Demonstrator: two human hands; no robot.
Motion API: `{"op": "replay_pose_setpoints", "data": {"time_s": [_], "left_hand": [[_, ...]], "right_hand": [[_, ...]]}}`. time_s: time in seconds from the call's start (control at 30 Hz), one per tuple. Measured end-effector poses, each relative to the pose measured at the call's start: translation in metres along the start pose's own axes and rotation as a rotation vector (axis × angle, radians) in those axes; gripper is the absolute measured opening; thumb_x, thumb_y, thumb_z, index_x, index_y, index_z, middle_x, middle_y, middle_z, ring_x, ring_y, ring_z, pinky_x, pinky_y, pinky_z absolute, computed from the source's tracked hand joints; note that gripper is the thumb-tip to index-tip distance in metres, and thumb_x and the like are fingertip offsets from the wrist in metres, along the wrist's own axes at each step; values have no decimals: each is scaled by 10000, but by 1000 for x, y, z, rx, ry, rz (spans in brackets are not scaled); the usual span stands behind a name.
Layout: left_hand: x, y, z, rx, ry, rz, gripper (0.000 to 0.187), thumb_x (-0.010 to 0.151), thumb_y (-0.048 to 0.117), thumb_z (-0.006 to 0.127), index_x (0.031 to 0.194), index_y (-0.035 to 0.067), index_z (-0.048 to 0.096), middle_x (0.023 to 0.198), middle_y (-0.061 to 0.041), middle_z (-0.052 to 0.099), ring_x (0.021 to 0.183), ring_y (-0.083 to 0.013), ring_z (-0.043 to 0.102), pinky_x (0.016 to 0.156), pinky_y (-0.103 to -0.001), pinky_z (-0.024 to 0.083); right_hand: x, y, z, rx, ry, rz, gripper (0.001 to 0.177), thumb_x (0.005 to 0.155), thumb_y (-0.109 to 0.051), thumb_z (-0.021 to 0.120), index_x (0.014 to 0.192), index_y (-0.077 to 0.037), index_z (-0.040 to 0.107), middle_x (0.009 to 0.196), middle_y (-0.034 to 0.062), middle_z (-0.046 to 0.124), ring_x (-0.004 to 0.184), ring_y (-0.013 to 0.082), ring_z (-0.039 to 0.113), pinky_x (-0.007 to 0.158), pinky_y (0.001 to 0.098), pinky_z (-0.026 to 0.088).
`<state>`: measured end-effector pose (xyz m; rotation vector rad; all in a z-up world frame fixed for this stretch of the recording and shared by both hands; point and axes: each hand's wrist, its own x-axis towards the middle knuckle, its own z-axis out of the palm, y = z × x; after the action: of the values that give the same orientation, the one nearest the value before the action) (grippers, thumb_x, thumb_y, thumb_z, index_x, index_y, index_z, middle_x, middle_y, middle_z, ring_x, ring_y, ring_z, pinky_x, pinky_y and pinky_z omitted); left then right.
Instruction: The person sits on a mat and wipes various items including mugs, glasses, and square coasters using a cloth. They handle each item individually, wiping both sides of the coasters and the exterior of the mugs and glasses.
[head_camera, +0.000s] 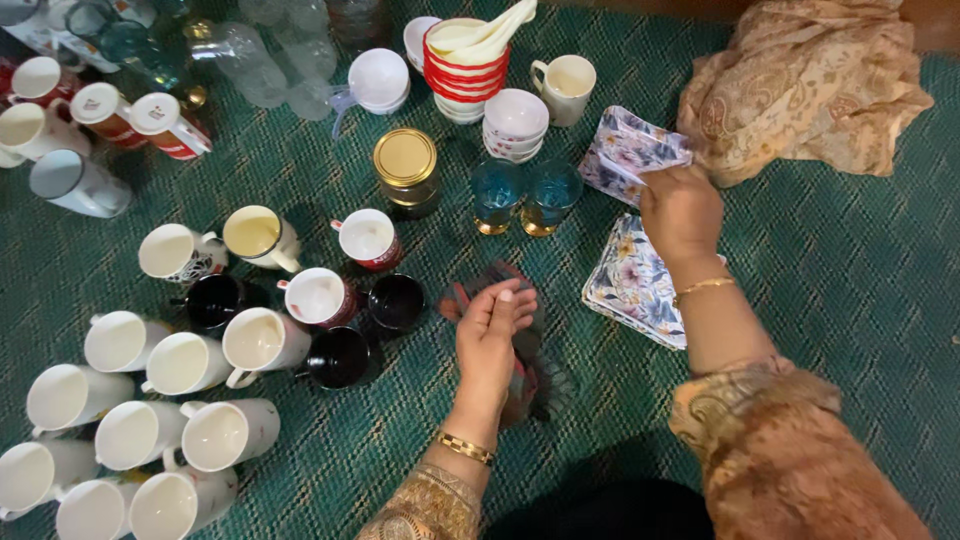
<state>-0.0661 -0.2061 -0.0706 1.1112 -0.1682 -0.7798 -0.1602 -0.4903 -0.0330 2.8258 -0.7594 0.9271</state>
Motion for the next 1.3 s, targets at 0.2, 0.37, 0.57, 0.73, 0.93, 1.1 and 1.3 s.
{"op": "replay_pose_setpoints", "data": {"time_s": [0.2,0.37,0.57,0.73,0.93,1.1,1.3], "left_hand": [[8,-9,-1,67,15,-26,334,1050,231,525,1246,-12,643,1114,-125,761,968,-172,730,839,-292,581],[9,-15,-5,80,50,-58,340,1042,238,534,1236,-16,652,1094,-129,767,940,-179,739,823,-299,588],[7,-16,-6,114,67,-80,344,1036,246,541,1244,-4,653,1091,-113,763,951,-173,735,826,-300,592],[5,-14,-5,98,68,-79,344,1038,242,548,1240,-13,660,1087,-116,766,951,-174,731,822,-298,588],[-2,-15,-6,84,76,-81,338,1038,236,547,1238,-11,662,1073,-120,774,924,-172,735,809,-295,586],[-11,-13,-1,68,92,-78,325,1035,225,549,1226,-10,668,1069,-123,775,910,-174,741,794,-293,584],[-19,-7,-4,32,83,-92,311,1034,224,542,1214,2,665,1062,-120,780,903,-178,741,786,-289,582]], "right_hand": [[-10,26,55,-153,-79,-93,82,891,-113,708,811,-122,722,852,85,684,885,303,670,782,418,560],[-18,34,72,-119,-179,-16,140,796,-104,683,880,-149,786,862,80,710,872,311,684,720,429,561],[-17,39,82,-55,-281,19,254,860,-68,693,1056,-172,817,957,97,737,931,314,697,812,433,569],[-14,29,68,140,-212,159,233,883,-92,709,1098,-111,796,1071,132,750,980,350,691,859,456,548],[-25,16,32,158,-262,378,196,861,-175,760,1041,-110,806,1037,157,744,958,362,689,844,467,542],[-51,-1,0,178,-258,386,181,952,-261,757,984,-85,791,1027,152,740,975,350,692,869,458,545],[-87,-69,-31,208,-402,171,477,703,-384,800,1018,-26,765,949,177,722,853,380,686,716,479,544]]}}
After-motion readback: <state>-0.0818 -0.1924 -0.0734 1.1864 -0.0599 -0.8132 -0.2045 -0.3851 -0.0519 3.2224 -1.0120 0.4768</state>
